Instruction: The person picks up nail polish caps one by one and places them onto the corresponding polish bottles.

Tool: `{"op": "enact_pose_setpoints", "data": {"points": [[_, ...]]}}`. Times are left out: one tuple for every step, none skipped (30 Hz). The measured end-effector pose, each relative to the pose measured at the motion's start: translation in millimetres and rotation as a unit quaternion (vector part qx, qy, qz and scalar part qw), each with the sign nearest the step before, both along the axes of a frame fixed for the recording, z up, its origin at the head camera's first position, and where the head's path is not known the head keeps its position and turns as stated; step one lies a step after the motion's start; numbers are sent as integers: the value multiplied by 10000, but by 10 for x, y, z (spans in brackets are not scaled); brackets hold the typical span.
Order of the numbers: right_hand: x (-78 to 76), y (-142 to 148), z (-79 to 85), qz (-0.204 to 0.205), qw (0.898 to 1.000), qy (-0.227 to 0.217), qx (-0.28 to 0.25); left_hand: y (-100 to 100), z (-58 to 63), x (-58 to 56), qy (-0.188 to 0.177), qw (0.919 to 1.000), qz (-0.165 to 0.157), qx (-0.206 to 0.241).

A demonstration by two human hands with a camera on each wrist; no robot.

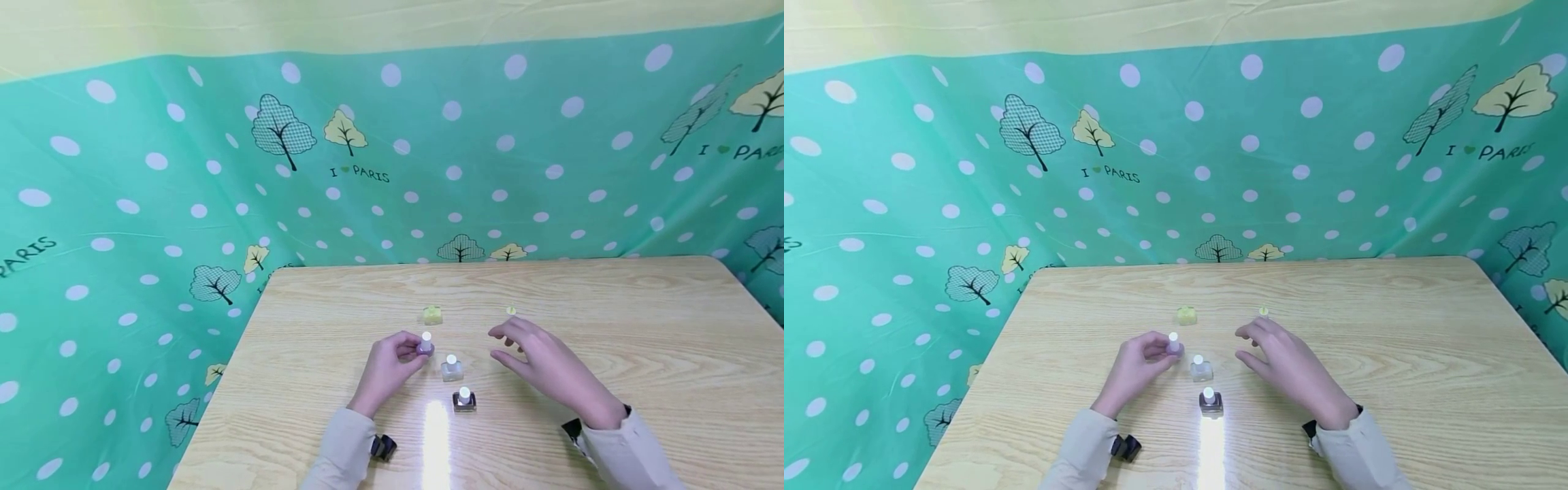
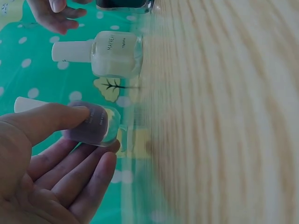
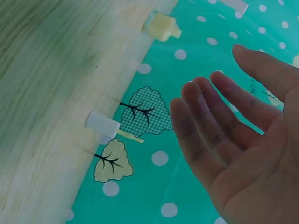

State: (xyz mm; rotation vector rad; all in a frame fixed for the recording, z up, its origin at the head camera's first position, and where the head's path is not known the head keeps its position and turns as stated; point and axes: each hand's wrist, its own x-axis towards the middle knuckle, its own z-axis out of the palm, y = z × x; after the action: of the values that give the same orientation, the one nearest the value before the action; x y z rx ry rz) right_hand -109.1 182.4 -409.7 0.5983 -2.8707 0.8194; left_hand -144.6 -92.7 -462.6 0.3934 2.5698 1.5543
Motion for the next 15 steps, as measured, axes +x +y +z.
{"op": "enact_pose_setpoints", "data": {"points": [[1, 9, -9, 5, 10000, 8, 6, -3, -9, -1, -3, 10000, 4, -18], [3, 17, -17, 4, 10000, 10, 17, -6, -17, -1, 12, 10000, 0, -29], [2, 24, -26, 0, 10000, 14, 27, -9, -26, -3, 10, 10000, -4, -37], [3, 33, -33, -13, 10000, 22, 38, -10, -33, -3, 25, 10000, -7, -60], [2, 38, -42, -24, 10000, 26, 50, -11, -40, -4, 26, 10000, -9, -84], [2, 45, -49, -36, 10000, 30, 65, -11, -44, -3, 37, 9999, -6, -121], [2, 51, -55, -43, 10000, 27, 79, -11, -49, -4, 51, 9999, -4, -137], [1, 56, -63, -48, 9999, 18, 91, -12, -55, -6, 80, 9998, -19, -159], [1, 61, -70, -55, 9999, 11, 101, -11, -57, -5, 60, 9998, -7, -196], [2, 67, -76, -61, 9999, 2, 109, -9, -57, -4, 57, 9997, 2, -242], [1, 72, -83, -62, 9999, -1, 120, -7, -59, -3, 52, 9996, 5, -283], [1, 77, -90, -64, 9999, -6, 118, -5, -61, -1, 58, 9994, 12, -342], [1, 83, -96, -64, 9999, -11, 114, -4, -64, 0, 83, 9992, -1, -389], [1, 89, -102, -67, 9999, -12, 116, -2, -65, 1, 68, 9990, 2, -442], [1, 94, -107, -72, 9999, -12, 113, 1, -62, 4, 43, 9988, 16, -487]]}}
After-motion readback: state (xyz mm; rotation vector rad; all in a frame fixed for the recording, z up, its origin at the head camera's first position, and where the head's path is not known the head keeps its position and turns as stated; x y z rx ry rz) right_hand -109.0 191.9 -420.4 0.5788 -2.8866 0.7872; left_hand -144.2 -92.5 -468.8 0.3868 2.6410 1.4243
